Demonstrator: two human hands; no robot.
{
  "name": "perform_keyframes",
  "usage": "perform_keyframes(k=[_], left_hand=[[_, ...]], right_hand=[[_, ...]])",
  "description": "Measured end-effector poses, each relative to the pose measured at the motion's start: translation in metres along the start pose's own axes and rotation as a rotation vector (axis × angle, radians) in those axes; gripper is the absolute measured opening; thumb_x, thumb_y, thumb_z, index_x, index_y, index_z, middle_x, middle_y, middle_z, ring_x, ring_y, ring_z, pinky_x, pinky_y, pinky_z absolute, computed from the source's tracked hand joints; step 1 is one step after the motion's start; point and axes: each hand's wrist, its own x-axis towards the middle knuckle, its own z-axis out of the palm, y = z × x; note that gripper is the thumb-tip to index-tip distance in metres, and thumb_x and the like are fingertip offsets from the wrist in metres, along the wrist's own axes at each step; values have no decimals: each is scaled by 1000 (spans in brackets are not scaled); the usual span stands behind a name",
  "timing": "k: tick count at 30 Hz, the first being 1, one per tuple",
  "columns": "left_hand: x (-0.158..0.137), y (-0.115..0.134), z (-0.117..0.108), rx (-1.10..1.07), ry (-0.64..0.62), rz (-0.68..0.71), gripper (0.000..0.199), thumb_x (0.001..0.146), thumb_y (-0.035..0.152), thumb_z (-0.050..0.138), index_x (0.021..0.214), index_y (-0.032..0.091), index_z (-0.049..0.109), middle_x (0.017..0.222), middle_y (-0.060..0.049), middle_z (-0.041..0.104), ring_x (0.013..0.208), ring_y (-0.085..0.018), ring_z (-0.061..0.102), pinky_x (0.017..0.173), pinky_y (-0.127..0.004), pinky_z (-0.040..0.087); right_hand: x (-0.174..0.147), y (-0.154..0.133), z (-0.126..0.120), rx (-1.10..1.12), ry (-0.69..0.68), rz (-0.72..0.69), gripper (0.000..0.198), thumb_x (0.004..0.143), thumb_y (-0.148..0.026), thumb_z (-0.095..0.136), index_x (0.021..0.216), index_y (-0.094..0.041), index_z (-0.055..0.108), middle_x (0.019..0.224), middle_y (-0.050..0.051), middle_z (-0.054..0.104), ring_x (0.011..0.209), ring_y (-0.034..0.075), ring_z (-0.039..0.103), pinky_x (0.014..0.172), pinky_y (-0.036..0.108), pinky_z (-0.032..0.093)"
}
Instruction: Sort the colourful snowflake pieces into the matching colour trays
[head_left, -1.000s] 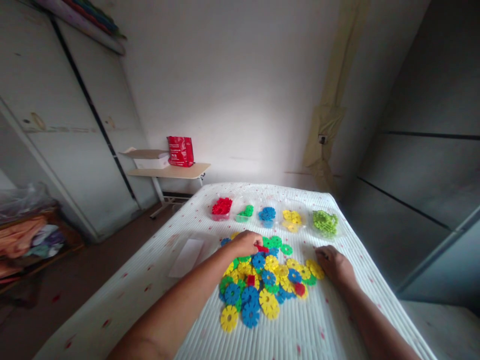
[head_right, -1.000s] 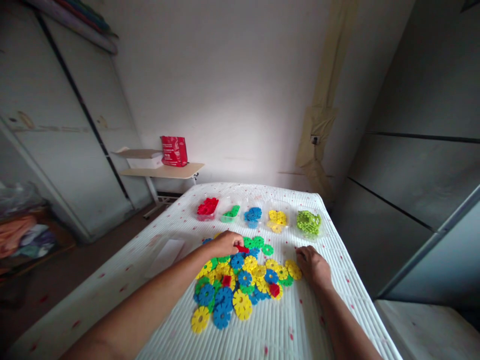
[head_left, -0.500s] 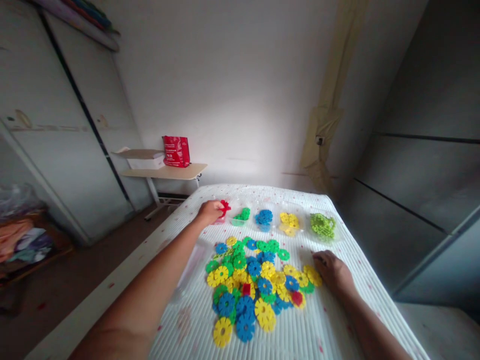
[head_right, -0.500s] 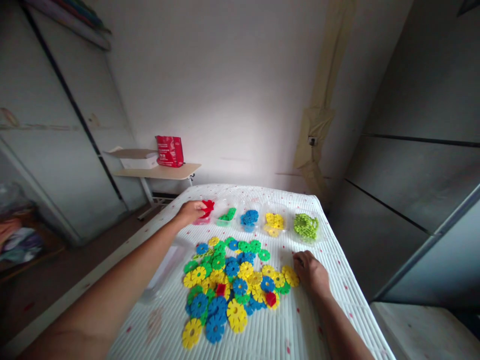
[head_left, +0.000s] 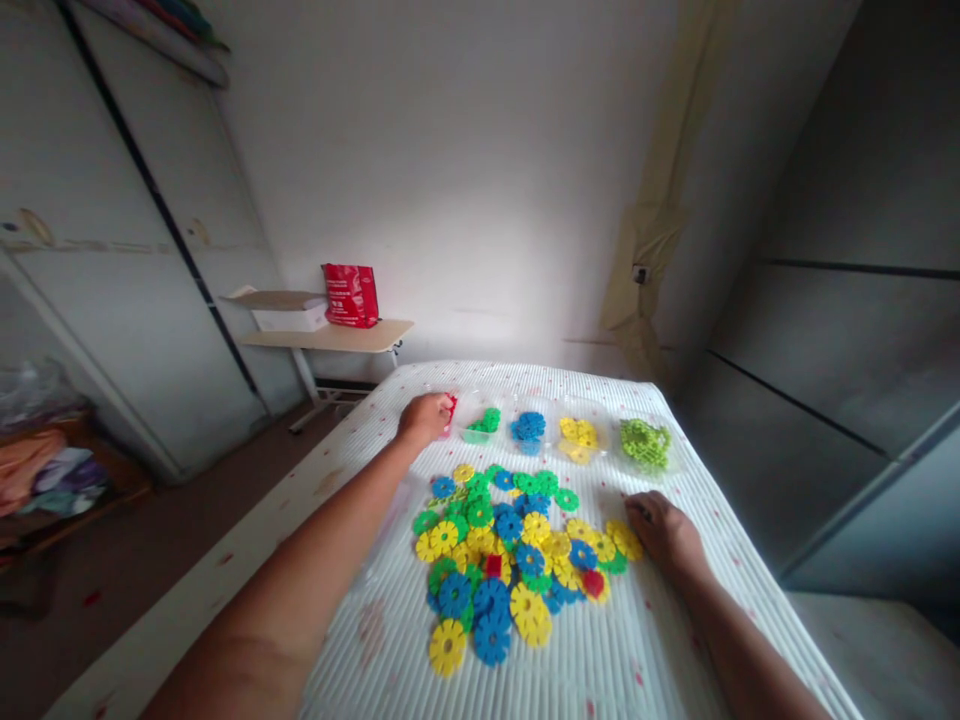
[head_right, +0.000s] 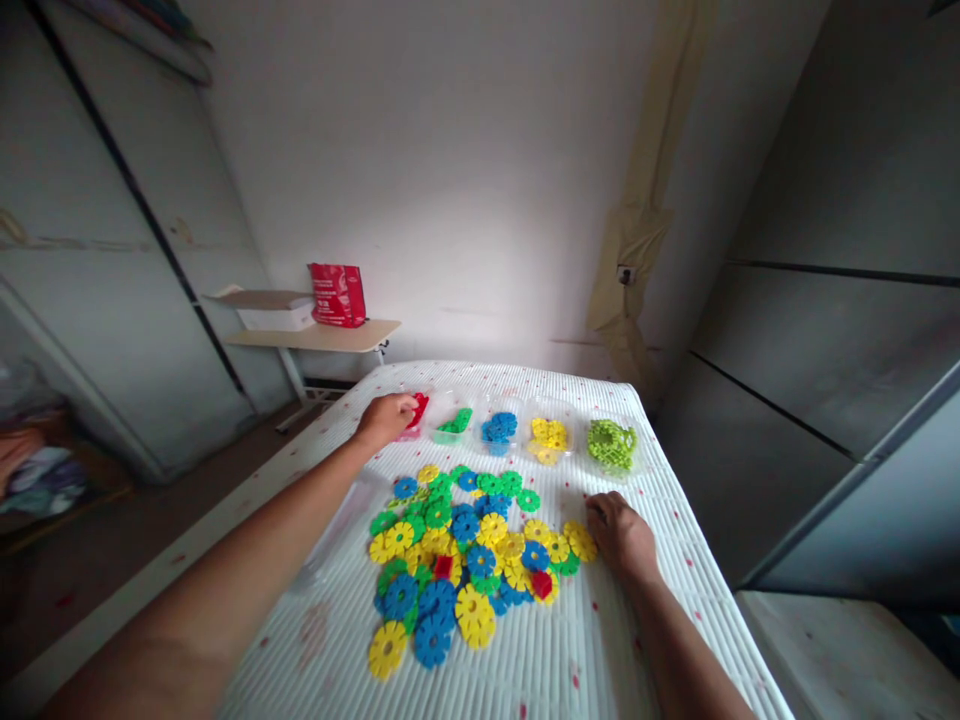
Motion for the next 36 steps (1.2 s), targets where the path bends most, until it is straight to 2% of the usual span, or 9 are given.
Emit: perform_keyframes(k=[4, 7, 10, 13, 17, 23, 28, 32, 36], left_hand=[[-55, 12, 11, -74, -102, 173, 23, 74, 18, 54, 92, 19, 69, 88, 0, 71, 81, -14, 63, 70, -21, 44], [-105, 24, 16, -170, -262, 350, 21, 73, 22, 55, 88, 19, 69, 75, 2, 69, 67, -13, 61, 60, -20, 42], [-147, 36, 19, -108, -346, 463, 19, 70, 18, 55, 81, 21, 69, 77, 2, 67, 72, -13, 60, 63, -20, 41], [-169, 45, 27, 35, -345, 457, 14, 68, 23, 60, 80, 23, 67, 80, 1, 65, 74, -15, 59, 63, -22, 39], [-175, 44, 45, 136, -313, 435, 8, 70, 17, 56, 73, 22, 61, 78, 1, 61, 71, -14, 57, 60, -22, 35], [-166, 50, 50, 23, -270, 458, 18, 73, 9, 48, 71, 20, 61, 71, 1, 58, 68, -13, 55, 61, -22, 38], [-171, 87, 54, -185, -318, 645, 31, 81, 8, 41, 83, 22, 69, 88, -1, 61, 84, -13, 57, 76, -21, 44], [-181, 123, 72, -15, -261, 732, 19, 82, 20, 49, 79, 19, 67, 88, -6, 58, 88, -18, 55, 78, -28, 46], [-188, 140, 93, 168, -234, 800, 17, 76, 33, 61, 79, 17, 65, 92, -9, 54, 89, -23, 52, 72, -33, 48]], right_hand=[[0, -1, -2, -11, -9, 11, 25, 81, -26, 43, 86, -21, 67, 90, 5, 66, 77, 16, 63, 65, 23, 45], [0, -3, -3, -28, -20, 22, 25, 81, -26, 44, 86, -21, 67, 91, 5, 67, 76, 16, 63, 63, 22, 44], [-1, -3, -2, -53, -14, 22, 24, 81, -27, 44, 85, -22, 67, 91, 4, 67, 75, 15, 63, 62, 22, 43], [-1, -3, -2, -74, 0, 13, 24, 82, -27, 44, 86, -21, 67, 91, 4, 67, 74, 15, 63, 61, 22, 43], [-1, -5, -3, -107, -7, 15, 24, 83, -25, 45, 87, -20, 67, 92, 5, 67, 75, 15, 62, 61, 22, 42], [0, -11, -6, -127, -16, 56, 23, 83, -23, 45, 87, -21, 68, 90, 4, 67, 74, 14, 62, 60, 20, 40], [-1, -12, -7, -99, -17, 53, 24, 82, -23, 45, 86, -21, 68, 89, 4, 67, 75, 14, 62, 62, 21, 41], [-1, -10, -6, -86, -3, 32, 25, 83, -24, 44, 86, -21, 68, 88, 3, 66, 75, 14, 62, 62, 21, 41], [-1, -7, -4, -72, 10, 29, 25, 82, -24, 44, 85, -21, 69, 88, 4, 67, 74, 15, 62, 63, 22, 42]])
